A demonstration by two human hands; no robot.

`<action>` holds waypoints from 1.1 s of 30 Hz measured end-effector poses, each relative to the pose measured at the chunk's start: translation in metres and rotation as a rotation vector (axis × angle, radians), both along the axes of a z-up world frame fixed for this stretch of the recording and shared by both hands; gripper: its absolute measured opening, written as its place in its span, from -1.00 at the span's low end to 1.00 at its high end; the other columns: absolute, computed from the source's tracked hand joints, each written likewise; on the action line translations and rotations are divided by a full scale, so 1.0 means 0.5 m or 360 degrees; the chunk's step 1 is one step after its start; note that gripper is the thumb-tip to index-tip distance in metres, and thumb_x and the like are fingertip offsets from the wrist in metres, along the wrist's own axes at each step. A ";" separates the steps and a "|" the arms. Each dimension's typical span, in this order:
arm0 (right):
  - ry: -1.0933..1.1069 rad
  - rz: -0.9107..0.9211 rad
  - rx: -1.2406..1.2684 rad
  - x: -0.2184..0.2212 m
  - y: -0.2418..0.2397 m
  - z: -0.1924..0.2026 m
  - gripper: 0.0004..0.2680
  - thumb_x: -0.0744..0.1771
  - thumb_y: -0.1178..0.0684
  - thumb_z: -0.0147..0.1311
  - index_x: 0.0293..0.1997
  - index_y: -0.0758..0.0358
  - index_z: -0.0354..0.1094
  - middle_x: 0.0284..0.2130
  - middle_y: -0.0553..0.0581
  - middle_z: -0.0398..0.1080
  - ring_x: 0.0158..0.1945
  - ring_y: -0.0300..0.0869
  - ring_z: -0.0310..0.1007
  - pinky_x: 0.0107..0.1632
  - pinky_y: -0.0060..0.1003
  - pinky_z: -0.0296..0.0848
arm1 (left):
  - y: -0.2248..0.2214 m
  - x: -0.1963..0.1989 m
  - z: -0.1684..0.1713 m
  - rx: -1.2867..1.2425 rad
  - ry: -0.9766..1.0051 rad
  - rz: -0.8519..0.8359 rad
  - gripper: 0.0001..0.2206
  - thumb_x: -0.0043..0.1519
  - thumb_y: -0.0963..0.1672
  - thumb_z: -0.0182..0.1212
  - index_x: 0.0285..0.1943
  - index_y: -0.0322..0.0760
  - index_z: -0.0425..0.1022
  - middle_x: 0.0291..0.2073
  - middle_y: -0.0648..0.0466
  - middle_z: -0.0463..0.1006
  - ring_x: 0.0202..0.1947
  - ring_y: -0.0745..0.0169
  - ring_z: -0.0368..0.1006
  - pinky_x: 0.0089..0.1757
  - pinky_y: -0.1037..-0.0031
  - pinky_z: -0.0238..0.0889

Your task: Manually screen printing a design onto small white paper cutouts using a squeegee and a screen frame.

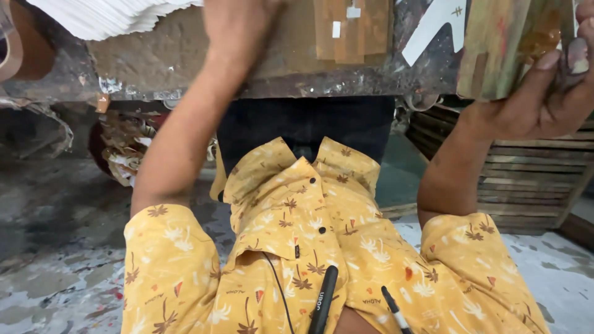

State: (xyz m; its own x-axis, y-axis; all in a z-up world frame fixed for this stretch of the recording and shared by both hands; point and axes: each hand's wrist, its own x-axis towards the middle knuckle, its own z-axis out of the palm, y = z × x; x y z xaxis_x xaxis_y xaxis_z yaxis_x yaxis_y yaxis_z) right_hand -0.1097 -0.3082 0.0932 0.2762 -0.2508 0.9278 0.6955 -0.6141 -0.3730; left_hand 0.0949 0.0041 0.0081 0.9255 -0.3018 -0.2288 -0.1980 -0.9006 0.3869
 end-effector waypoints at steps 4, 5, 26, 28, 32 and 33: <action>0.0034 0.0039 -0.0061 0.009 0.008 0.005 -0.78 0.43 0.32 -0.23 0.20 0.53 0.26 0.06 0.40 0.48 0.03 0.09 0.62 0.10 0.03 0.63 | -0.051 -0.112 -0.025 0.0040 -0.0418 -0.0542 -0.37 0.43 0.23 0.07 0.19 -0.41 0.52 0.17 -0.21 0.48 0.19 -0.30 0.34 0.12 -0.16 0.13; 0.0011 0.0024 -0.0020 0.009 -0.001 -0.005 -0.78 0.43 0.34 -0.22 0.20 0.53 0.27 0.06 0.40 0.49 0.03 0.08 0.62 0.10 0.01 0.61 | -0.059 -0.126 -0.019 -0.0033 -0.0815 -0.0596 -0.33 0.38 0.24 0.06 0.28 -0.39 0.46 0.25 -0.21 0.41 0.28 -0.30 0.24 0.19 -0.18 0.00; 0.0227 -0.0348 -0.0099 0.005 0.055 -0.020 -0.78 0.35 0.37 -0.02 0.09 0.42 0.44 0.01 0.26 0.51 0.06 0.02 0.54 0.12 -0.05 0.50 | -0.048 -0.168 0.138 -0.0598 -0.0369 -0.0897 -0.26 0.41 0.24 0.03 0.50 -0.41 0.20 0.38 -0.21 0.35 0.44 -0.18 0.17 0.35 0.04 -0.03; 0.0391 -0.0447 -0.0169 0.012 0.087 -0.042 -0.77 0.33 0.41 0.03 0.07 0.40 0.47 0.00 0.25 0.50 0.09 0.05 0.51 0.14 0.00 0.48 | -0.033 -0.176 0.175 -0.0746 -0.0116 -0.0645 -0.34 0.41 0.19 0.10 0.51 -0.29 0.25 0.34 -0.16 0.45 0.40 -0.11 0.30 0.36 0.17 0.17; 0.0929 -0.0092 -0.0379 0.015 0.153 -0.081 -0.70 0.26 0.40 0.00 0.05 0.29 0.49 0.01 0.22 0.51 0.18 0.06 0.50 0.28 -0.02 0.43 | -0.026 -0.199 0.122 -0.1667 -0.0026 -0.0275 -0.50 0.47 0.03 0.17 0.45 -0.37 0.24 0.20 -0.19 0.54 0.21 0.01 0.49 0.21 0.34 0.36; 0.1074 -0.0035 -0.0450 0.010 0.169 -0.091 -0.70 0.25 0.38 0.02 0.03 0.29 0.49 0.01 0.22 0.51 0.20 0.07 0.49 0.38 0.07 0.36 | -0.026 -0.202 0.096 -0.1899 -0.0001 -0.0174 -0.54 0.49 -0.01 0.18 0.43 -0.39 0.24 0.16 -0.20 0.56 0.16 0.04 0.54 0.18 0.37 0.41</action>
State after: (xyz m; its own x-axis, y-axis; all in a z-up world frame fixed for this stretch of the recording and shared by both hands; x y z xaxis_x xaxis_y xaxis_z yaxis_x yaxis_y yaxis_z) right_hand -0.1047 -0.2238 0.0475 0.8083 -0.0388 0.5875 0.3568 -0.7614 -0.5413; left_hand -0.0062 -0.0089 0.0560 0.8819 -0.4001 0.2493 -0.2516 0.0477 0.9667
